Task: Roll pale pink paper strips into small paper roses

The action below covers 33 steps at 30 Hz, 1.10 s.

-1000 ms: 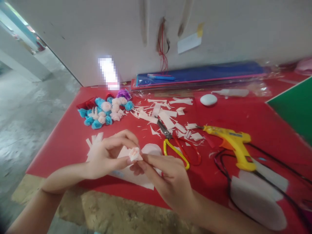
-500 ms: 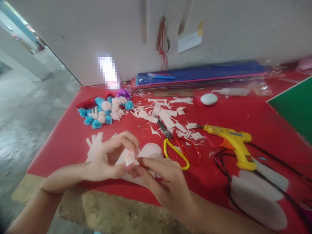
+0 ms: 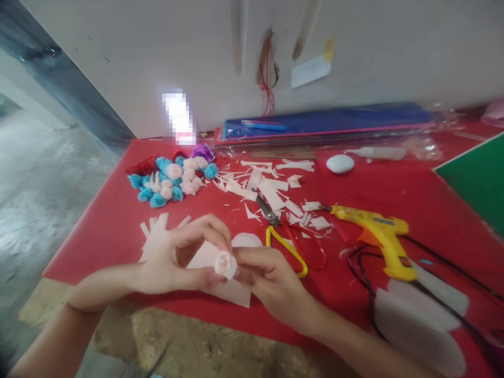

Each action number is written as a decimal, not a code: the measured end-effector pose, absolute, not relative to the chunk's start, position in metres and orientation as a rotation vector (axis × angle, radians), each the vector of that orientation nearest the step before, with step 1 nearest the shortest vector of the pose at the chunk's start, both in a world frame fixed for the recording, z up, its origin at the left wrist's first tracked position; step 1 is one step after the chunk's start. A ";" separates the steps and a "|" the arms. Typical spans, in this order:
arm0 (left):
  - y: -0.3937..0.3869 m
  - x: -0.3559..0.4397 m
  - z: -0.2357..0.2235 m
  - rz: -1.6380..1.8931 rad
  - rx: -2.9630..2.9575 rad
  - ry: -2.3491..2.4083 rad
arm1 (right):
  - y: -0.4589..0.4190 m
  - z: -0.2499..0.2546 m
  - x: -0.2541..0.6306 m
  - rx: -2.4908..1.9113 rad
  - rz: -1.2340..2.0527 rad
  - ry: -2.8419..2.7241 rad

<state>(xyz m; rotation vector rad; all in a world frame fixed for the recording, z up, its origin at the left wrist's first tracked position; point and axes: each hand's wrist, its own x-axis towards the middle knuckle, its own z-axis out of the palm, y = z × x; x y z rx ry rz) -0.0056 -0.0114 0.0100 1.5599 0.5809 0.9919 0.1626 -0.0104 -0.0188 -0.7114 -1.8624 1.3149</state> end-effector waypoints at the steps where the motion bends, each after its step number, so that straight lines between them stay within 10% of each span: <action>1: -0.011 -0.006 0.010 0.979 1.540 0.572 | -0.010 -0.021 0.164 -0.663 1.393 -1.859; 17: -0.015 -0.008 0.010 0.938 1.562 0.536 | -0.007 -0.032 0.168 -0.400 1.777 -1.816; 33: -0.017 -0.010 0.010 1.029 1.570 0.545 | -0.013 -0.016 0.165 -0.552 1.420 -1.844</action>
